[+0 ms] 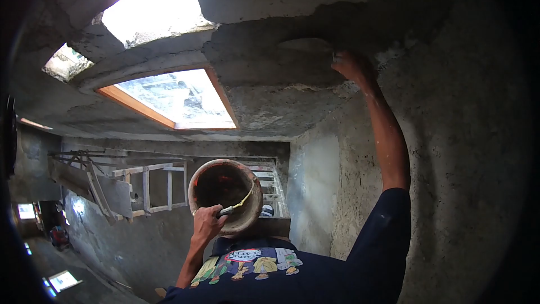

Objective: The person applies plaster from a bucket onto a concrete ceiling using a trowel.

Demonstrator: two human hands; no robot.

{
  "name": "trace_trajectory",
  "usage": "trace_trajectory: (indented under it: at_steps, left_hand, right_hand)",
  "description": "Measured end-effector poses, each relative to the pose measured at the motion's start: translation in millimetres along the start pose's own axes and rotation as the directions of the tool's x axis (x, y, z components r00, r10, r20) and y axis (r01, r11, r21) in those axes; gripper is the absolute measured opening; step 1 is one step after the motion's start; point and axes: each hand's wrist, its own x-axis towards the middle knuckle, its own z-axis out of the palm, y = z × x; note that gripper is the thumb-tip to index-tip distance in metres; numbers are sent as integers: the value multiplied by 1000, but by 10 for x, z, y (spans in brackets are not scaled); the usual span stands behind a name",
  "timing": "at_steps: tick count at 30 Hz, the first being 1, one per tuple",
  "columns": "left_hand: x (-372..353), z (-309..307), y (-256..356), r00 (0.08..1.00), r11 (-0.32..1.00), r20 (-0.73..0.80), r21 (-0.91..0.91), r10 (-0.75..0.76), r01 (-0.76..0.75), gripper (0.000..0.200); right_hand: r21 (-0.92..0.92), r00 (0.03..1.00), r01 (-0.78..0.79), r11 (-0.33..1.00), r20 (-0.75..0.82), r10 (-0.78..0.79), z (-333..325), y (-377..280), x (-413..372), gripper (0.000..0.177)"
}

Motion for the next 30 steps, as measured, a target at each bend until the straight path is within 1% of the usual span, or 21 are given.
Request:
trace_trajectory:
  at_steps: [3,4,6,7,9,10,11,13,14,15,17,18,19,21,22,24,25,27,28,29,30]
  left_hand:
    - [-14,-8,9,1000,1000,-2,-2,3,-3,22]
    - [-17,-15,15,1000,1000,7,-2,-2,2,22]
    - [-19,-19,26,1000,1000,16,8,-5,5,21]
    - [-21,-24,30,1000,1000,26,21,-9,9,21]
    - [-28,-39,38,999,1000,26,16,-21,20,21]
    - [-18,-38,46,999,1000,26,7,-28,28,20]
    - [-16,-33,48,999,999,21,7,-31,31,20]
    - [-26,-26,47,999,999,24,1,-36,36,20]
    - [-29,-33,53,999,999,27,10,-37,37,20]
    - [-27,-27,61,999,999,25,11,-41,41,20]
    - [-30,-28,58,998,999,33,20,-48,48,19]
    - [-29,-36,60,998,999,33,19,-51,50,19]
    - [-33,-40,67,998,999,31,14,-51,50,19]
    - [-29,-42,73,998,999,36,10,-43,43,19]
    - [-20,-46,71,999,999,33,15,-35,35,19]
    - [-7,-32,56,999,1000,27,16,-25,24,19]
    - [-12,-37,53,999,1000,28,16,-23,23,19]
    - [-8,-52,56,999,1000,43,17,-24,24,19]
    - [-3,-56,65,999,1000,40,16,-23,22,19]
    - [-5,-63,74,999,1000,42,16,-21,21,19]
    - [-15,-68,78,999,1000,45,17,-20,19,19]
  right_hand:
    - [42,999,-6,999,40,5,-67,22,-40,46]
    - [41,999,-6,999,40,4,-41,31,-55,46]
    - [124,1000,-24,992,10,23,65,26,-121,45]
    - [126,1000,-21,992,9,20,114,-6,-162,45]
    - [23,994,-48,999,103,45,234,-99,-217,46]
    - [43,992,28,999,124,-33,389,-51,-158,46]
    - [45,992,34,998,122,-39,515,7,-105,46]
    - [-1,976,-60,998,210,59,524,-186,-93,48]
    - [-7,988,-35,999,152,35,664,-107,-10,48]
    - [-4,988,-31,1000,152,31,626,-95,20,48]
    - [60,1000,-10,998,7,9,462,-113,38,45]
    - [101,1000,-1,995,-13,3,381,-109,66,44]
    - [99,1000,-2,995,-8,3,245,-159,61,44]
    - [102,996,-70,992,61,64,22,-255,21,41]
    - [99,995,-78,992,62,72,6,-231,-5,41]
    - [79,999,3,997,-44,0,-15,-180,-35,39]
    - [78,999,2,997,-44,2,32,-107,-39,39]
    - [261,992,99,960,-96,-76,142,39,-28,40]
    - [260,992,101,960,-99,-78,163,61,-26,40]
    - [266,999,16,964,31,-25,194,76,-52,41]
    - [261,986,-70,963,162,28,220,72,-89,42]
